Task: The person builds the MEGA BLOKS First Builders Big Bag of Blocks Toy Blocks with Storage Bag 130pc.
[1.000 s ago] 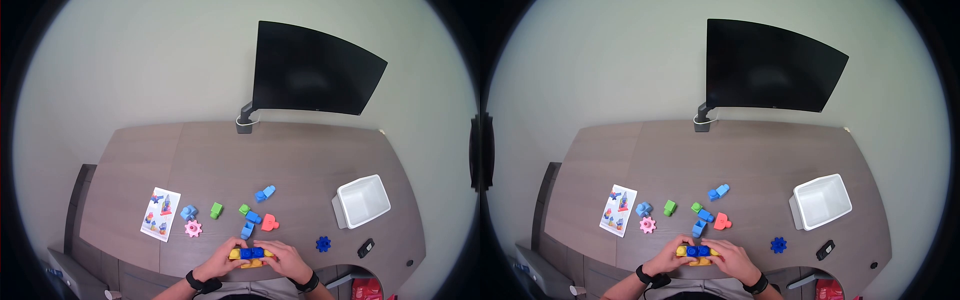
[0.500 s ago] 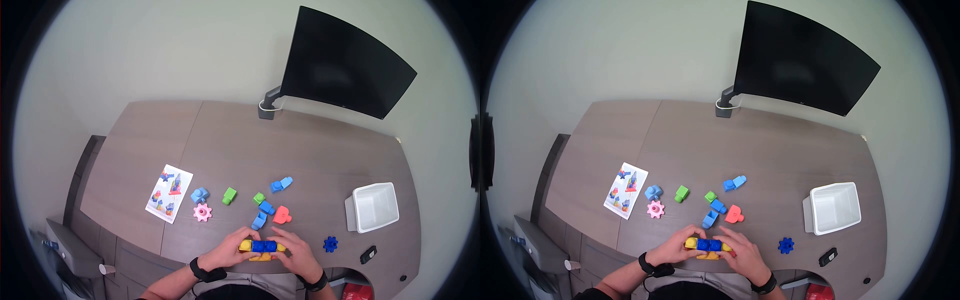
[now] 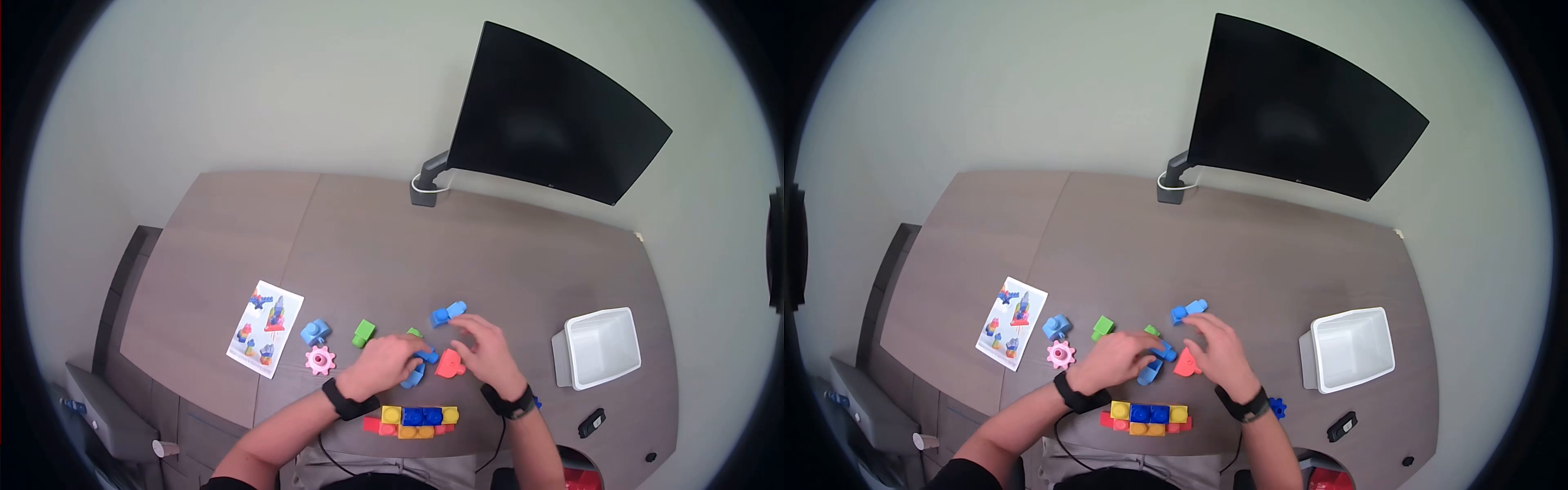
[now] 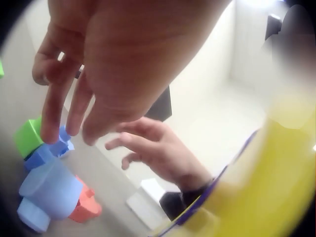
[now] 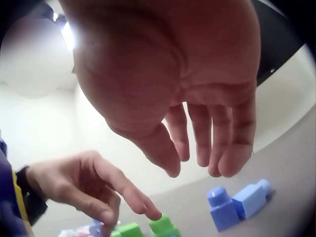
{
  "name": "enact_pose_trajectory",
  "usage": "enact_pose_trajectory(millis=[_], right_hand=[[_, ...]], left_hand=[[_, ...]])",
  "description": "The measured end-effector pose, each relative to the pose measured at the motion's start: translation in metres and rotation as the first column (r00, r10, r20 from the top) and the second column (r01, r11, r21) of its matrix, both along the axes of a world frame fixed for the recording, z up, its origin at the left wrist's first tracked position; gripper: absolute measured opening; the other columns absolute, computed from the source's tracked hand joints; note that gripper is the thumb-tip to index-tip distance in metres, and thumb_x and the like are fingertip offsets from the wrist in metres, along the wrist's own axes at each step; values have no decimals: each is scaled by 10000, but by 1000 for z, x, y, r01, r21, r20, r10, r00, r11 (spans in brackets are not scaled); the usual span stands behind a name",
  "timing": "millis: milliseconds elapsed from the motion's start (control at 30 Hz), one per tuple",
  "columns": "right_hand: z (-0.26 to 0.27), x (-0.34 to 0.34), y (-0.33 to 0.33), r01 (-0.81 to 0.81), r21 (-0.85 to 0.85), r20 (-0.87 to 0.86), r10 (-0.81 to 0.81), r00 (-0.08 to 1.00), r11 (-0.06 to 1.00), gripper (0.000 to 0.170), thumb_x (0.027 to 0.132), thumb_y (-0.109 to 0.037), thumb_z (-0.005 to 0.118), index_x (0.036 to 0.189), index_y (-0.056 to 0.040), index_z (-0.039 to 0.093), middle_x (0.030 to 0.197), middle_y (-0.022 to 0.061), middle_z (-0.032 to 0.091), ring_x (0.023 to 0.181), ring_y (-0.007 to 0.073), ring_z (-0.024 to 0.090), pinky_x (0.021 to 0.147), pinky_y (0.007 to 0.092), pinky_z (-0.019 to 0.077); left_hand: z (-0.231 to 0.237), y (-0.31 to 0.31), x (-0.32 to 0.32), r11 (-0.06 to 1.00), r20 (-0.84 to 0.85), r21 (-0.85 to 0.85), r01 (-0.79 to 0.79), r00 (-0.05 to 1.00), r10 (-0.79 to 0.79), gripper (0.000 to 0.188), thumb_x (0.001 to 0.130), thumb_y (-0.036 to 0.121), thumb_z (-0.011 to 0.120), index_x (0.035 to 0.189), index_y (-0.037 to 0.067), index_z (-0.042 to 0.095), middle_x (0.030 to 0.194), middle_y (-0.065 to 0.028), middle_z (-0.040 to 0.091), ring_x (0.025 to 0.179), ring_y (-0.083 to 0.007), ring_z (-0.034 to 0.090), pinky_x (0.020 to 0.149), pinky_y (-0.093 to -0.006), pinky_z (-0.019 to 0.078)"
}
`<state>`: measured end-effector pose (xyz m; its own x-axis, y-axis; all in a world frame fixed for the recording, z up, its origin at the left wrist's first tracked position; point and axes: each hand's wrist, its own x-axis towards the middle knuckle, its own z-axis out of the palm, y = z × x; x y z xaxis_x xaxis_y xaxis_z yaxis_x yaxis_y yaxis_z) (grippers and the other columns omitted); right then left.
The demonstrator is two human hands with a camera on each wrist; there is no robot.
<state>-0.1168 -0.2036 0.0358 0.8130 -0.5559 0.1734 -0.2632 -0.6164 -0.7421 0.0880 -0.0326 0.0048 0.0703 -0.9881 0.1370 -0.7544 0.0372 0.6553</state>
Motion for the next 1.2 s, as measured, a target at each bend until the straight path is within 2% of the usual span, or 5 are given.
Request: enact_pose_trajectory(millis=[100,367,567,767,1200], right_hand=[[-45,27,-19,-36,-336,-48,21,999,941,504,956,-10,781,1452,-89,751,1500,137,751,1258,360,775,949,474,674],[-60,39,-21,-66,-325,-255,-20,967,943,488,959,-42,794,1441,-93,737,1407,91,769,1211,389,760,949,497,674],[15,-13,7,95,-202,35,-90,995,975,503,935,-69,875,1416,-71,728,1285,114,803,1137,352,788,909,476,662],[91,-64,79,-6,13,72,5,997,1000,595,917,-18,895,1479,-63,708,1281,135,799,1135,301,787,925,399,660],[58,-54,126,-196,-38,50,198,979,980,591,909,-28,898,1474,-59,727,1328,135,777,1184,351,747,996,440,636]], left_hand=[[-24,-31,-1,997,163,39,63,984,-69,282,945,66,787,1212,130,850,1252,-113,837,1040,-389,814,871,-524,666],[-33,-49,1,984,343,160,80,930,-132,274,929,141,849,1203,157,863,1188,-103,834,998,-377,816,799,-499,668],[62,2,20,999,-238,-36,25,971,-33,383,979,130,810,1361,137,824,1173,-98,789,939,-276,775,849,-414,637],[81,73,12,977,-503,-202,-69,863,-42,442,1000,165,844,1431,92,778,1265,-63,794,1115,-224,736,916,-377,575],[49,109,-37,985,-381,-132,-108,923,50,449,877,179,1002,1282,92,827,1193,-112,861,1105,-304,820,969,-409,628]])
